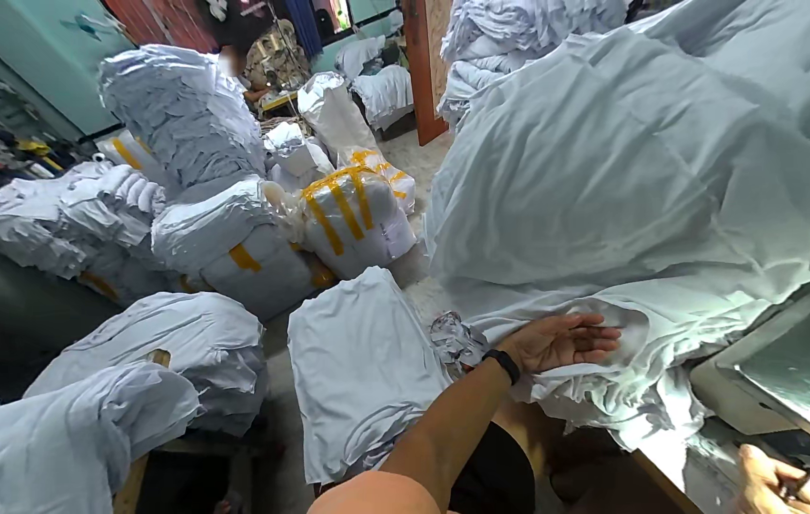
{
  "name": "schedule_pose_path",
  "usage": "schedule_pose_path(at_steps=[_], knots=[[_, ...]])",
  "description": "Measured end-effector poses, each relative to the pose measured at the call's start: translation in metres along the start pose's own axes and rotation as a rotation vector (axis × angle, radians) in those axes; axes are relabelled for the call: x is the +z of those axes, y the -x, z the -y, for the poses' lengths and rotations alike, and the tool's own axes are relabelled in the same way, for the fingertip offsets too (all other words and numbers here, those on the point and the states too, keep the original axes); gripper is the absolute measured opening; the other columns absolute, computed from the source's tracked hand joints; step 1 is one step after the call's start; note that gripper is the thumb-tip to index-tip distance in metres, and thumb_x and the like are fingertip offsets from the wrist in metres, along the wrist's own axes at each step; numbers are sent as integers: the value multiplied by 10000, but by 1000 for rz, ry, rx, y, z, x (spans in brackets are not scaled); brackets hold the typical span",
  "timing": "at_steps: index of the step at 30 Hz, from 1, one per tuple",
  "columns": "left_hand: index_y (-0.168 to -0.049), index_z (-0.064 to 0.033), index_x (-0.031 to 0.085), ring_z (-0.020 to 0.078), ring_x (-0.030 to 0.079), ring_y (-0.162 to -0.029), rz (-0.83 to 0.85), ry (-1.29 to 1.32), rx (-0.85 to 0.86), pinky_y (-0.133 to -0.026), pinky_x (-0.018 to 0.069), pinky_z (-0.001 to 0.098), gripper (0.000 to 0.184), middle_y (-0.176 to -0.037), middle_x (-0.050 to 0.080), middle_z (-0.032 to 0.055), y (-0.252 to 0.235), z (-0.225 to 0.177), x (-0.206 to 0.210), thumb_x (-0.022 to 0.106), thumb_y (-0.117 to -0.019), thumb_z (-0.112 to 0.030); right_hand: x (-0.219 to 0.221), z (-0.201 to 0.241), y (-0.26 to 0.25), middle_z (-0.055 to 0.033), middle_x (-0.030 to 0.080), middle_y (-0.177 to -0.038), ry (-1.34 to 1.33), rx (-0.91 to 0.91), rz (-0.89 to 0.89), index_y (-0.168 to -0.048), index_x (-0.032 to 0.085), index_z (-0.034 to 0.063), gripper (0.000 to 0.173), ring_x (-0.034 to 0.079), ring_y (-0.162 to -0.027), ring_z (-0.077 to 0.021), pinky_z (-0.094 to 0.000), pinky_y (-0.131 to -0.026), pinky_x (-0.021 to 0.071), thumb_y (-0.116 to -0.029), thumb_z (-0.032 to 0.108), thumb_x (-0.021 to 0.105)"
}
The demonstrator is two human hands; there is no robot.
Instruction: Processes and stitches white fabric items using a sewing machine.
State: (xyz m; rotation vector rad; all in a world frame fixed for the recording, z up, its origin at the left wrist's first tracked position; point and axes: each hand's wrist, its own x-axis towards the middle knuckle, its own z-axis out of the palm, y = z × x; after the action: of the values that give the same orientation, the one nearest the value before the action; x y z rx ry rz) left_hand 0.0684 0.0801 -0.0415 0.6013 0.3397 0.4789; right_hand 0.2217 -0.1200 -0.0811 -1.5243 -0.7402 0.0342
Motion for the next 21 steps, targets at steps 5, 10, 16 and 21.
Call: schedule_pose_path(at_steps=[5,10,16,21], knots=[[-1133,-96,600,166,732,-882,-12,-10,1,-814,590,298,352,-1029,748,62,0,-1,1,257,-1117,-176,-1,-5,-1,60,468,-670,23,18,14,-746,564,-87,234,424,-629,127,-67,-610,370,-952,20,588],[-1138,-108,613,170,731,-897,14,-8,4,-823,588,305,362,-1041,750,60,-3,1,-5,260,-1117,-185,0,3,1,39,558,-676,-30,8,-14,-771,619,-109,198,500,-663,113,-84,-631,416,-931,5,643],[-1155,-102,610,173,730,-896,1,10,-7,-821,586,309,365,-1038,747,67,-2,1,-3,258,-1118,-191,1,1,3,57,585,-687,-76,-20,-28,-777,639,-77,166,530,-671,108,-92,-630,437,-929,-11,645],[-1151,-102,612,171,733,-890,5,12,-5,-815,587,303,370,-1038,752,64,-1,0,-2,254,-1119,-186,1,6,1,64,573,-676,-62,7,-27,-765,633,-73,172,517,-657,113,-88,-619,429,-926,-14,642]])
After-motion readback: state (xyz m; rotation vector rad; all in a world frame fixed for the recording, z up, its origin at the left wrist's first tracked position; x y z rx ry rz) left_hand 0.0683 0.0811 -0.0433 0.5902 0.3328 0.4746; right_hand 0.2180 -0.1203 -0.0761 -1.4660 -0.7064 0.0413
